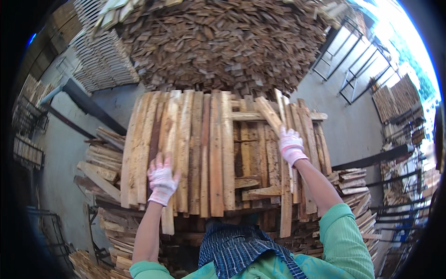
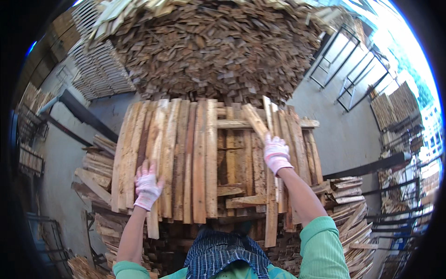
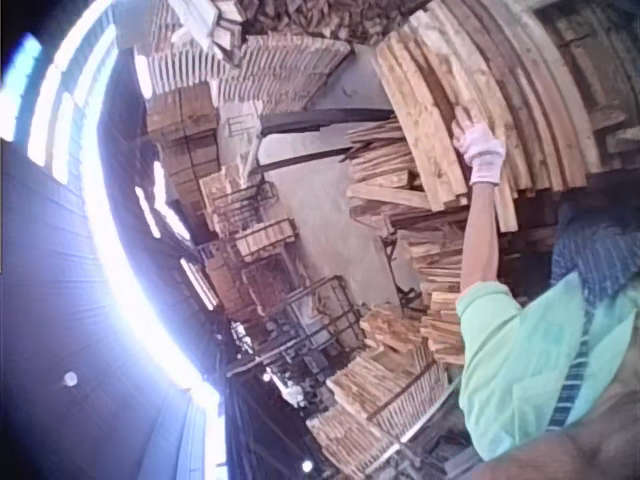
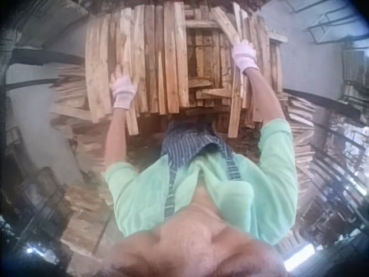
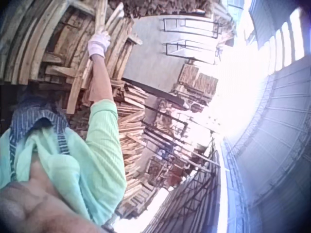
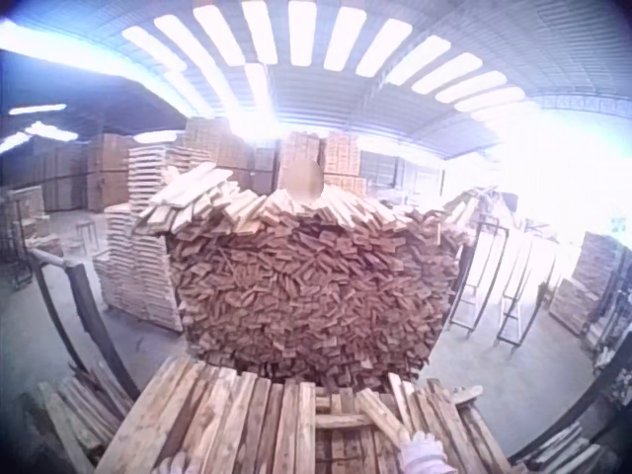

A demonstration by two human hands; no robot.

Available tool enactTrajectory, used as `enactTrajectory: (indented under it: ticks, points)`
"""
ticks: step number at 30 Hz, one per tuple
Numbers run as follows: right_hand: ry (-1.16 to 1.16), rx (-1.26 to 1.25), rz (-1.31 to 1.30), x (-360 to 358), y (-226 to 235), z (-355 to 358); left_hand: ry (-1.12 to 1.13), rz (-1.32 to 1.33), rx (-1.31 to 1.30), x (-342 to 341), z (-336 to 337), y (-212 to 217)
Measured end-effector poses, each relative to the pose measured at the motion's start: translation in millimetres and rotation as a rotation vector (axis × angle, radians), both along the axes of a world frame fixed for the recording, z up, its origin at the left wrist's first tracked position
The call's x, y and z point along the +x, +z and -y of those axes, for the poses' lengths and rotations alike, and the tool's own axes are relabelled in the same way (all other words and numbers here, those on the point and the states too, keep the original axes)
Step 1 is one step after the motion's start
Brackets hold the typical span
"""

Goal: The person stacks wooden planks by hand onto a large pile, aligning individual pieces to form a neat stack.

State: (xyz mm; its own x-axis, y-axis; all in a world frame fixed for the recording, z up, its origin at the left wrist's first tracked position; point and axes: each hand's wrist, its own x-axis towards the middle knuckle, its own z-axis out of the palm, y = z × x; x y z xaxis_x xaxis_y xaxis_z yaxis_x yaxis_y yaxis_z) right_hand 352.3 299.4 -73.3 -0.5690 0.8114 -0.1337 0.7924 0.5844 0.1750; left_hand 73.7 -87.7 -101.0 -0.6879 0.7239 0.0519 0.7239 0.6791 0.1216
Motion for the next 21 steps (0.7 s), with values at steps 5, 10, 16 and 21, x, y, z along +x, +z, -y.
enactTrajectory:
  ticks: [5, 10, 16, 21]
  points:
    - [-0.331, -0.315, -0.168, -52.5, 43.0, 45.7, 0.17, 0.144, 0.576, -84.5, 42.6, 27.2]
    - [-0.36, -0.432, -0.482, -102.7, -18.1, 74.4, 0.441, 0.482, 0.124, -173.7, 119.2, -50.5]
    - [-0.361, -0.487, -0.472, -135.5, -31.0, 114.6, 0.431, 0.509, 0.211, -189.9, 134.2, -94.0]
    - [0.045, -0.762, -0.308, -110.5, -2.0, 72.8, 0.491, 0.243, -0.012, -196.7, 123.4, -55.4]
